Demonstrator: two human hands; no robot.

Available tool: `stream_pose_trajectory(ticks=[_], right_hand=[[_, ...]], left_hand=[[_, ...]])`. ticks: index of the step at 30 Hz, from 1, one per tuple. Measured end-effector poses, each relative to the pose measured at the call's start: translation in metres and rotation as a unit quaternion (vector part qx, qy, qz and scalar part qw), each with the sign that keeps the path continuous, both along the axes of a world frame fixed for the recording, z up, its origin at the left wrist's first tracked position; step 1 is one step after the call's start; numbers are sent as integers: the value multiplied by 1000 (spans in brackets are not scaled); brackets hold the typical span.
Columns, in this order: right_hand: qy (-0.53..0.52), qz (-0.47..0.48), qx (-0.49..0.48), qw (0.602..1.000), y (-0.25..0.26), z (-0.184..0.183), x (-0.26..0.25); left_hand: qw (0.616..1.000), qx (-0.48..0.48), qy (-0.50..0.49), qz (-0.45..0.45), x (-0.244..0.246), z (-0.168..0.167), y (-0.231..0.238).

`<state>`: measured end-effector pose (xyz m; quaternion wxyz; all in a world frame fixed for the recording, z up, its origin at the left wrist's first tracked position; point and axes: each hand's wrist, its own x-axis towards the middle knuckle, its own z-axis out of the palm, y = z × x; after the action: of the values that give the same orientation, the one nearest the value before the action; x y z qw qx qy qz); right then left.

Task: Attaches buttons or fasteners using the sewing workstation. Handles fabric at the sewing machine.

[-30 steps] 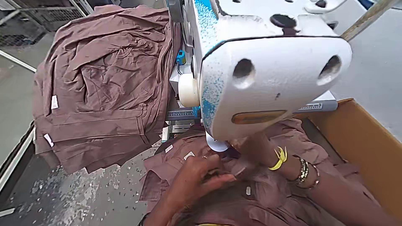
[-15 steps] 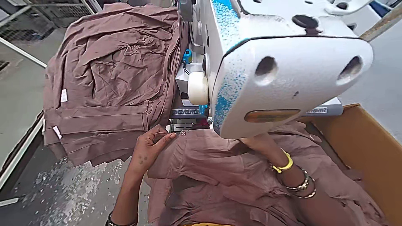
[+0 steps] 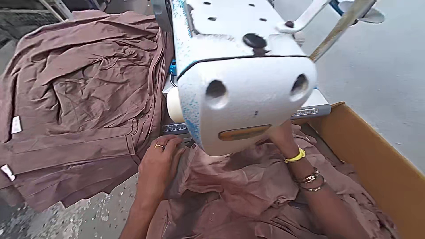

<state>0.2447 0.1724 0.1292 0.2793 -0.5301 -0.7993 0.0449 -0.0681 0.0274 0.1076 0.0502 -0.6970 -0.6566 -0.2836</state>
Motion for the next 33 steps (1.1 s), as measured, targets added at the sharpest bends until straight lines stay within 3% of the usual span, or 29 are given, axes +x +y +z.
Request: stream_pose_trajectory(ticks=[3,9,13,16,20,22,26,29,30,33], right_hand=[[-32,-11,56,998,12,-6,-1],[-107,49,78,990,33,-26,-12],[-37,62,124,990,30,-24,-4],[56,40,104,992,22,-20,3],[172,-11,-46,984,11,2,4],[188,0,-73,979,4,13,-3],[113,126,126,978,-20,14,-28],[21,264,254,930,-48,8,-49],[-14,299,274,914,-53,10,-57],[-20,292,214,932,-59,24,-68]], left_hand=[[996,-7,-77,-34,29,1,2],[949,-133,-285,22,56,3,12],[917,-148,-368,33,60,0,12],[901,-154,-405,34,60,-1,13],[900,-153,-407,32,59,0,18],[911,-155,-382,25,58,1,20],[963,-59,-261,-6,59,2,2],[949,-20,-283,-137,61,10,-25],[948,-18,-284,-146,62,8,-29],[945,-3,-288,-156,59,6,-30]])
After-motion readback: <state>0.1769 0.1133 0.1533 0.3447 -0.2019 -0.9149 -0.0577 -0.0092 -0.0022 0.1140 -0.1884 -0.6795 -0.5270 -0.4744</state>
